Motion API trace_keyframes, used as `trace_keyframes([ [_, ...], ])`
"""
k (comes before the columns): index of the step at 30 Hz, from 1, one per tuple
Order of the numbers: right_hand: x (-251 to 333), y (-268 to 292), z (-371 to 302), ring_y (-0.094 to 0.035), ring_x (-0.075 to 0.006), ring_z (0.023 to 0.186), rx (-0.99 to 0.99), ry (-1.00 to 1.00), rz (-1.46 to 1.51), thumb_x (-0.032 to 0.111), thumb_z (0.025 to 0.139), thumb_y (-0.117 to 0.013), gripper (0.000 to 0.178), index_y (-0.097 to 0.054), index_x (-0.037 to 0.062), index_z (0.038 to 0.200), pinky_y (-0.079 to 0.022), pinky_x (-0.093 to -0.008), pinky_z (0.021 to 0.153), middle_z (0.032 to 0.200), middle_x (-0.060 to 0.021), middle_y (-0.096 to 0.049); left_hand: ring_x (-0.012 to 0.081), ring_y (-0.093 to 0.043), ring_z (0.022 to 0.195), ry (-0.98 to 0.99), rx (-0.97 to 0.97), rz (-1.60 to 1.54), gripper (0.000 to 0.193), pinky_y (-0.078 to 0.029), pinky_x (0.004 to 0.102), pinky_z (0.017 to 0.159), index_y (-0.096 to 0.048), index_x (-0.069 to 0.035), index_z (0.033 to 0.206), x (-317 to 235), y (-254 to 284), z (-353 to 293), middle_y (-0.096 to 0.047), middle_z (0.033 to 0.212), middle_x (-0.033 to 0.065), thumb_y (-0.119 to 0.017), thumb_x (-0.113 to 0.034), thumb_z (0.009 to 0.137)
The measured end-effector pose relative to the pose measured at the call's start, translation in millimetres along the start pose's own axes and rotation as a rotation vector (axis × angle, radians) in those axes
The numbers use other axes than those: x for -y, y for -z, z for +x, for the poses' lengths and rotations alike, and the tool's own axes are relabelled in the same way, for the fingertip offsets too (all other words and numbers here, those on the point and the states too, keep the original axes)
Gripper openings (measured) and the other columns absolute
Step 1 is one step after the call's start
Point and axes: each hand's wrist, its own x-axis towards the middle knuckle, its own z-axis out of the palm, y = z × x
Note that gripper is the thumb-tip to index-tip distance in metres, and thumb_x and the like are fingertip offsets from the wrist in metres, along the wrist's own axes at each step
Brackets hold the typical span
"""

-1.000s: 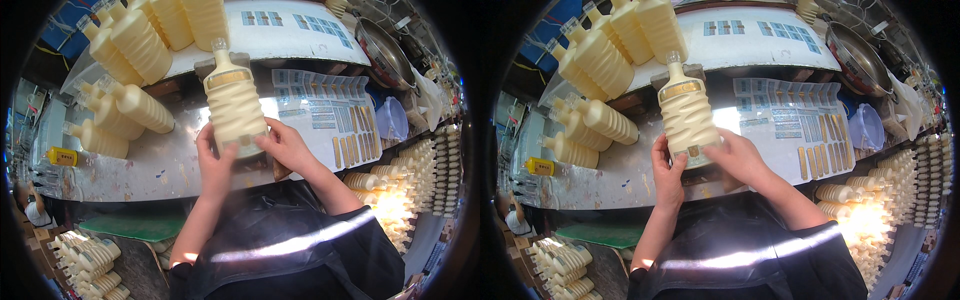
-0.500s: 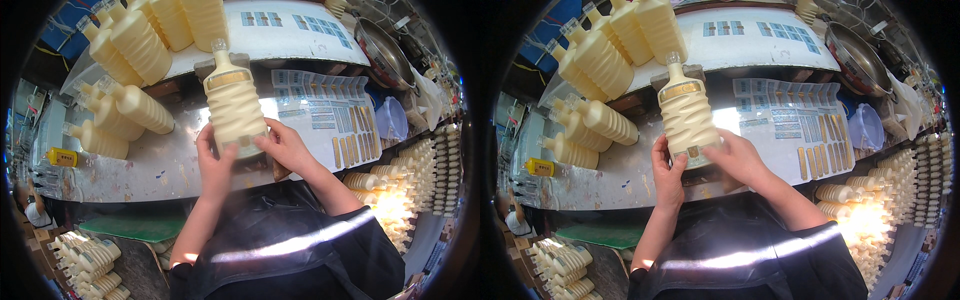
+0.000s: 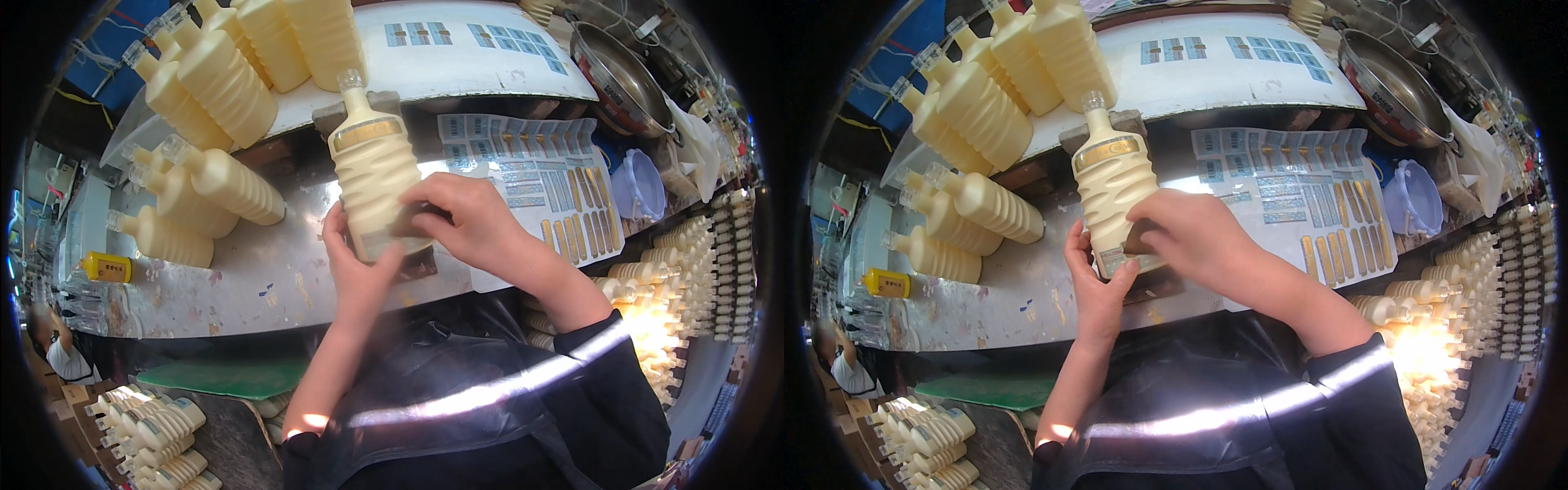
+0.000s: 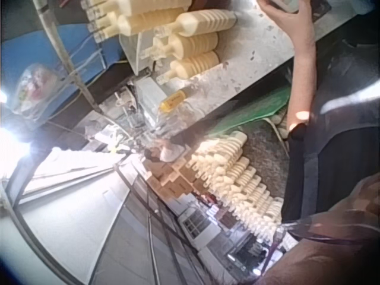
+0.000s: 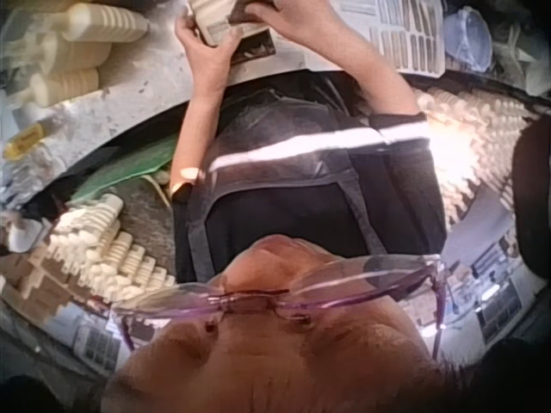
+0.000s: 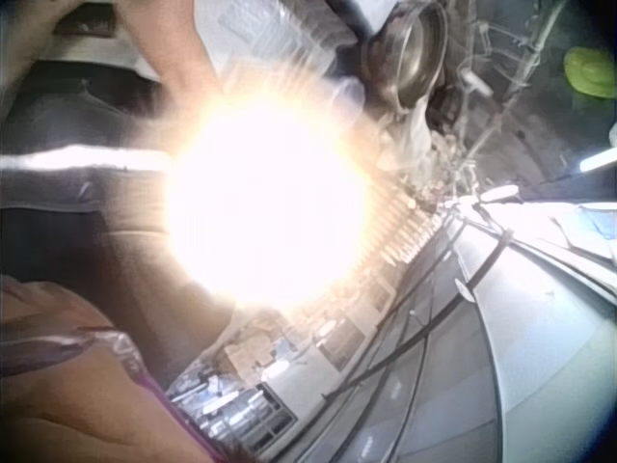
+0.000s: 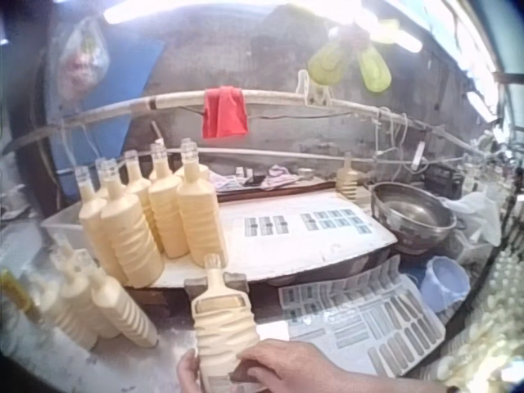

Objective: The person repeatedly picks up cream-colored plastic bottles, applies rectangular labels to their sides, smooths the labels, and places the bottles back on the table. The process is repeated for multiple bottles in a continuous assembly-line manner.

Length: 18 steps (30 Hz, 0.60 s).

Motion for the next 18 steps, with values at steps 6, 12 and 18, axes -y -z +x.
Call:
trace_keyframes([
  [6, 10.6, -10.2, -20.7, -0.072, -0.0195, 0.080, -0.196, 0.617, -0.341, 0.007, 0.077, -0.072, 0.022, -0.071, 0.0113, 0.099, -0.056, -0.0337, 0.069, 0.094, -0.0030, -0.073, 0.0254, -0.042, 0.137, -0.046, 0.004, 0.036, 0.081, -0.035, 0.0399, 0.116, -0.025, -0.002, 0.157, 9.6, 4.1, -3.6, -0.040, 0.150, 0.0155, -0.070, -0.012, 0.091],
  [12, -1.0, -8.5, -40.3, -0.069, -0.0169, 0.075, -0.409, -0.289, 0.346, 0.006, 0.096, -0.065, 0.015, -0.066, 0.0016, 0.110, -0.056, -0.0300, 0.070, 0.090, -0.0107, -0.069, 0.0244, -0.040, 0.141, -0.099, -0.017, -0.071, 0.055, -0.029, 0.0386, 0.120, -0.033, -0.001, 0.156, 23.1, 9.4, -11.3, -0.040, 0.154, 0.0143, -0.047, -0.023, 0.107],
  [18, -14.1, -40.3, -53.8, -0.061, -0.0219, 0.109, -0.264, -0.330, 0.263, 0.008, 0.096, -0.062, 0.030, -0.057, 0.0013, 0.125, -0.050, -0.0341, 0.095, 0.117, -0.0129, -0.062, 0.0296, -0.037, 0.143, -0.143, -0.109, 0.281, 0.056, -0.028, 0.0421, 0.120, -0.036, 0.004, 0.151, 30.2, -0.6, -6.6, -0.039, 0.152, 0.0191, -0.049, -0.022, 0.103],
])
